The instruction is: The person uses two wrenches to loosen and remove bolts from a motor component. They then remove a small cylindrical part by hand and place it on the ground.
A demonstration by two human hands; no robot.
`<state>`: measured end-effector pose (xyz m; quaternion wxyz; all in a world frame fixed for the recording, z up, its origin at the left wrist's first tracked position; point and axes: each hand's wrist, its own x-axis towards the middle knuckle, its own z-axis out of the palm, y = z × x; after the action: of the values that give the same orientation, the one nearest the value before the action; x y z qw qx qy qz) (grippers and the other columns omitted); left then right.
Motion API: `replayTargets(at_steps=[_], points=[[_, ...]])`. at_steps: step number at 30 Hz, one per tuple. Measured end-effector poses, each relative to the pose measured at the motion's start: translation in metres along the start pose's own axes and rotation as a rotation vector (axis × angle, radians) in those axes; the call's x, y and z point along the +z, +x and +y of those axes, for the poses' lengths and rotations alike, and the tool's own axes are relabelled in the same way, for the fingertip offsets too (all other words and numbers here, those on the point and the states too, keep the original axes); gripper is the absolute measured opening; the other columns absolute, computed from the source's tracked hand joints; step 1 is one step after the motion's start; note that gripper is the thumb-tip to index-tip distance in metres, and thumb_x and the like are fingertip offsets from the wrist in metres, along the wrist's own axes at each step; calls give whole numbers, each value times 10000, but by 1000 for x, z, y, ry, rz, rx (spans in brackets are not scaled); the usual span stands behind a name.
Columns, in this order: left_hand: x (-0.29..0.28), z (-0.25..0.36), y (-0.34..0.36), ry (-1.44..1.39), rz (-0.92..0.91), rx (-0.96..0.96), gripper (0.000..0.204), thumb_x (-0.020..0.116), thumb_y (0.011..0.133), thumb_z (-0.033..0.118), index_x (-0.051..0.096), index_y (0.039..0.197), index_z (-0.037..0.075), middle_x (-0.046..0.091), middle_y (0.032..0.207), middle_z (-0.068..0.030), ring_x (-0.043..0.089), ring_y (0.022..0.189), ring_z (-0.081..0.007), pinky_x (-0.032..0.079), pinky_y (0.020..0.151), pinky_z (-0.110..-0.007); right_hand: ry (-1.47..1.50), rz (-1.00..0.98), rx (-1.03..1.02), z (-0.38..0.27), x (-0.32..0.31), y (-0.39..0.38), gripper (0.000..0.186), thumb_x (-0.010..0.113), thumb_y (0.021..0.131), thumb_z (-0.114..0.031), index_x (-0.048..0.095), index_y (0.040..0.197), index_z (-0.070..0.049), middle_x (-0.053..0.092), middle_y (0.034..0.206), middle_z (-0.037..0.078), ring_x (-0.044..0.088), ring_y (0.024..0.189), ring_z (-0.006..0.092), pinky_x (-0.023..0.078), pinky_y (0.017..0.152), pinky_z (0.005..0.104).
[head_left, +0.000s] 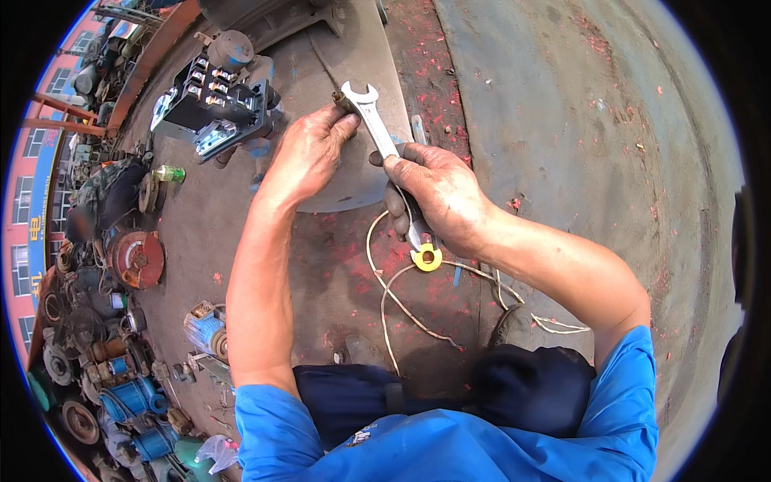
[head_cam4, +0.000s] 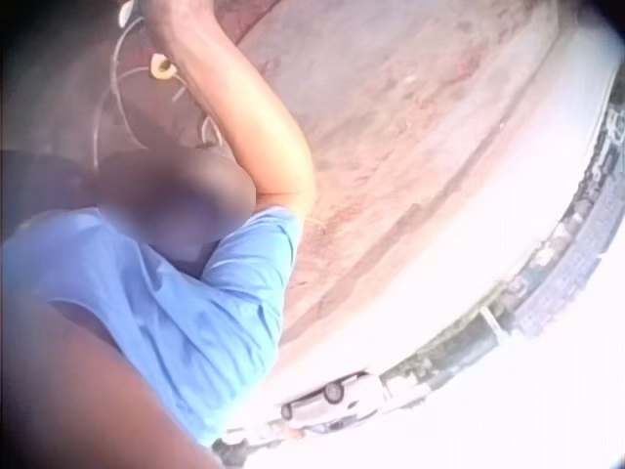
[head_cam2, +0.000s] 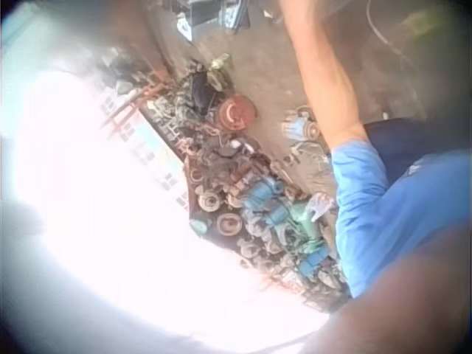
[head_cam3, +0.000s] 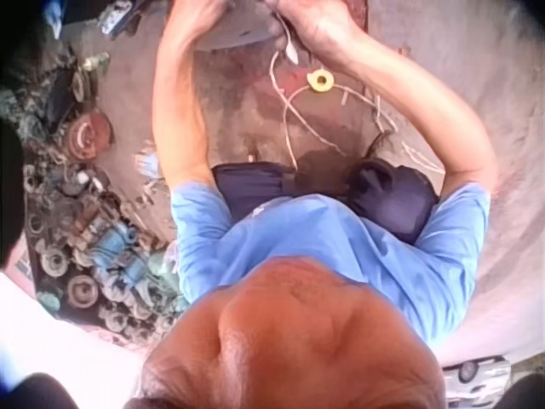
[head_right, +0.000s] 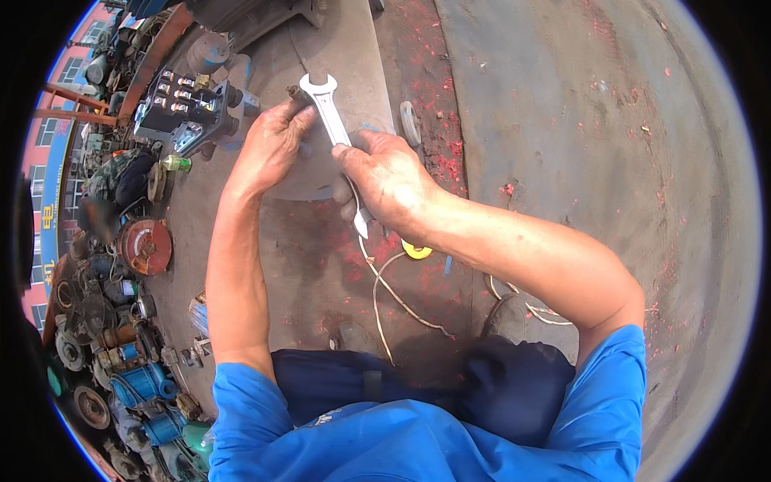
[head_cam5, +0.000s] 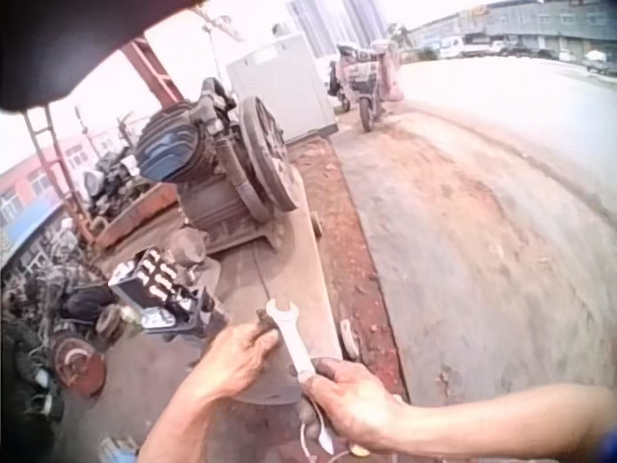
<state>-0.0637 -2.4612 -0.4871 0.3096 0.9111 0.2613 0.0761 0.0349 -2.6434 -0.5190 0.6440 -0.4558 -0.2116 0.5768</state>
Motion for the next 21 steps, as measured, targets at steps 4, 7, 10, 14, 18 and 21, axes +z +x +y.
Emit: replayTargets(at_steps=[4,7,10,14,18,21], points=[[-2,4,4,17,-39,-10,303,550,1001,234,644,1182,10,685,936,-190,658,847,-271,499,791,-371,170,15,31,-2,4,8,235,510,994,-246,539,1074,-27,581,706,25,550,519,123,445,447,268],[0,5,1,-64,-2,-71,289,550,1015,228,657,1190,25,692,954,-85,615,876,-147,491,804,-304,298,-39,42,-5,16,10,190,504,998,-238,542,1042,-57,565,699,12,538,518,117,420,426,258],[-1,-1,3,-140,2,-109,284,549,1023,216,661,1196,22,699,1027,-57,612,981,-117,487,866,-291,418,-55,62,-9,17,13,161,491,1001,-218,535,997,-63,559,704,12,533,528,111,417,423,259],[4,-5,4,-110,15,-19,288,573,1014,214,656,1194,6,705,1004,-74,617,925,-120,494,820,-288,420,26,74,-2,14,22,173,476,1014,-221,547,1000,-63,552,700,3,541,543,107,426,433,257],[6,13,1,-31,20,-80,287,559,1016,204,659,1172,-15,703,959,-76,608,885,-120,498,798,-294,406,41,-30,6,7,28,249,514,1014,-259,554,1071,-20,565,706,14,536,532,111,453,477,266],[3,-3,1,-43,36,-53,278,568,1011,216,672,1163,8,698,921,-62,599,840,-116,497,769,-295,238,-160,-113,0,9,24,304,528,989,-273,557,1089,13,604,738,58,585,573,134,463,472,298]])
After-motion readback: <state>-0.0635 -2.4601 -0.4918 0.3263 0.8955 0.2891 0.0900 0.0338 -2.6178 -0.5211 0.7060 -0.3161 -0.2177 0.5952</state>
